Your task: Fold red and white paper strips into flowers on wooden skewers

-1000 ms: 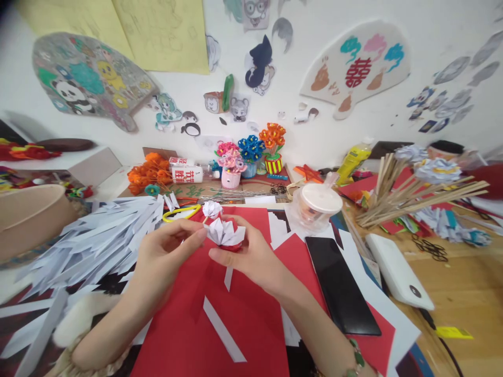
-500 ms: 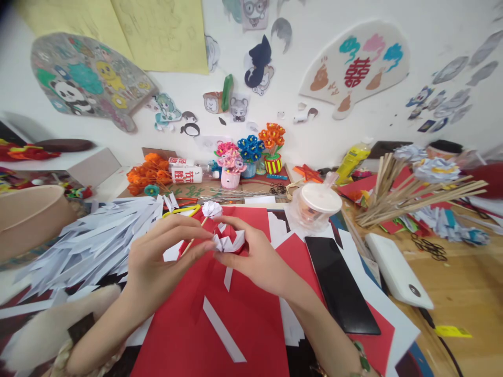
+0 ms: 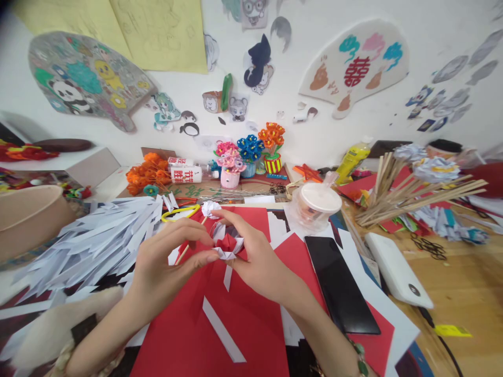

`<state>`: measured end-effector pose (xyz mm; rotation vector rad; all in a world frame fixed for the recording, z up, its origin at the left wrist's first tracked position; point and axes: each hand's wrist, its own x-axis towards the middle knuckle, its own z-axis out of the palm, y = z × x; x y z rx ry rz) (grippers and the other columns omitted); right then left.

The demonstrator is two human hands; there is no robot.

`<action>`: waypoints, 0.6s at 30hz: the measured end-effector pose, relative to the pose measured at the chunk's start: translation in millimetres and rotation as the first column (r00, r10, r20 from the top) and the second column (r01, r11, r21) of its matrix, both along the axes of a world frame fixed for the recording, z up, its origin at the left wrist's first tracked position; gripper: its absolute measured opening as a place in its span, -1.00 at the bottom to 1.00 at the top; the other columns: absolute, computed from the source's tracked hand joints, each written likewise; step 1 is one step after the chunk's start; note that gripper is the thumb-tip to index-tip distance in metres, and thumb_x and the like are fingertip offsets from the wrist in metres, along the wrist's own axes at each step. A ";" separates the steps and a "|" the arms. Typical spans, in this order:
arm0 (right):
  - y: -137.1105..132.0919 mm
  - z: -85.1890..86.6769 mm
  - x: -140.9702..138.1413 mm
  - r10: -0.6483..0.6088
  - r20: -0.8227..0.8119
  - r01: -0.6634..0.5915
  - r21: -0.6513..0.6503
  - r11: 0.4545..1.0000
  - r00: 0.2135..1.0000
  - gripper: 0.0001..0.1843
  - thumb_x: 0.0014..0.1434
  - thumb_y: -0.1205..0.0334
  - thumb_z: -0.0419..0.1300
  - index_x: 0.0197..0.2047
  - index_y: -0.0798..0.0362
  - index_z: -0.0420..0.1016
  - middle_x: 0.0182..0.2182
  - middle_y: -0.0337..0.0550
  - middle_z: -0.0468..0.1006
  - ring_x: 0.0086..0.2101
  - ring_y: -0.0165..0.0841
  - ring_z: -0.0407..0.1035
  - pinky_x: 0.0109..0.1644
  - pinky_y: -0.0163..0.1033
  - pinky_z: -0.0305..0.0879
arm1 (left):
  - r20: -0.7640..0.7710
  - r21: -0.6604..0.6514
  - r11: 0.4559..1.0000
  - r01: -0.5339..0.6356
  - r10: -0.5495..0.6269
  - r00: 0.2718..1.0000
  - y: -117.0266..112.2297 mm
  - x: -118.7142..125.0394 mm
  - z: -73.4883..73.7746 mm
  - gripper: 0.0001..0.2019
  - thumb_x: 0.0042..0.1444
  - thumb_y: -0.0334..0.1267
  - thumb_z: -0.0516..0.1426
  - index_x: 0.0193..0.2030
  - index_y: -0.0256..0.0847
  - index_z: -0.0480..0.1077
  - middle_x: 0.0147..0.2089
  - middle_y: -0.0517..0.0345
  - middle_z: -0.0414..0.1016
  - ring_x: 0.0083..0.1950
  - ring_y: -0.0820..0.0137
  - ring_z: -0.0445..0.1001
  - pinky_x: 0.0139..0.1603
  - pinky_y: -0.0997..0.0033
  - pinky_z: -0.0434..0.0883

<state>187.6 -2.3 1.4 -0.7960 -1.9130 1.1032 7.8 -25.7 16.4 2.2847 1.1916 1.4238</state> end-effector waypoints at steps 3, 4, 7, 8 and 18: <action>-0.6 -1.3 1.6 -0.004 0.020 0.003 0.032 0.999 1.000 -0.35 0.20 0.36 0.20 0.29 -0.22 0.15 0.25 -0.15 0.31 0.20 -0.20 0.24 0.24 0.02 0.25 | -0.001 -0.019 1.000 0.020 -0.020 1.000 0.0 0.4 0.1 -0.86 0.08 -0.20 0.29 -0.34 -0.17 0.43 -0.34 0.19 0.56 -0.32 0.41 0.48 -0.25 0.37 0.37; -0.8 -1.6 2.0 -0.005 0.024 0.004 0.043 0.999 1.000 -0.35 0.20 0.38 0.19 0.29 -0.23 0.15 0.24 -0.16 0.31 0.20 -0.21 0.24 0.23 0.01 0.25 | 0.003 -0.023 0.999 0.027 -0.027 1.000 -0.2 0.6 0.2 -0.86 0.08 -0.21 0.29 -0.34 -0.17 0.43 -0.33 0.19 0.55 -0.32 0.41 0.48 -0.25 0.37 0.37; -1.4 -1.1 2.2 -0.006 0.021 0.005 0.070 0.998 1.000 -0.36 0.20 0.39 0.19 0.28 -0.22 0.16 0.25 -0.17 0.31 0.20 -0.22 0.23 0.25 -0.02 0.22 | 0.017 -0.036 0.999 0.034 -0.033 0.999 -0.9 0.7 0.6 -0.87 0.06 -0.25 0.30 -0.35 -0.18 0.43 -0.34 0.19 0.55 -0.31 0.41 0.48 -0.26 0.39 0.37; -1.4 -0.5 1.9 -0.011 0.015 0.009 0.068 0.998 1.000 -0.37 0.19 0.37 0.21 0.27 -0.22 0.18 0.24 -0.17 0.31 0.20 -0.22 0.23 0.26 -0.02 0.21 | 0.021 -0.038 0.999 0.029 -0.028 0.999 -1.1 0.5 0.8 -0.87 0.06 -0.26 0.31 -0.36 -0.19 0.43 -0.35 0.20 0.55 -0.33 0.42 0.47 -0.27 0.40 0.37; 1.5 2.3 5.3 0.100 -0.159 -0.148 -0.328 0.933 0.982 -0.35 0.11 0.19 0.33 0.23 -0.20 0.22 0.00 -0.16 0.44 -0.16 -0.31 0.41 -0.18 -0.23 0.41 | 0.103 -0.145 0.979 0.144 -0.130 0.986 -0.3 -6.6 4.2 -0.92 0.08 -0.30 0.29 -0.26 -0.15 0.51 -0.32 0.19 0.59 -0.36 0.46 0.49 -0.33 0.48 0.41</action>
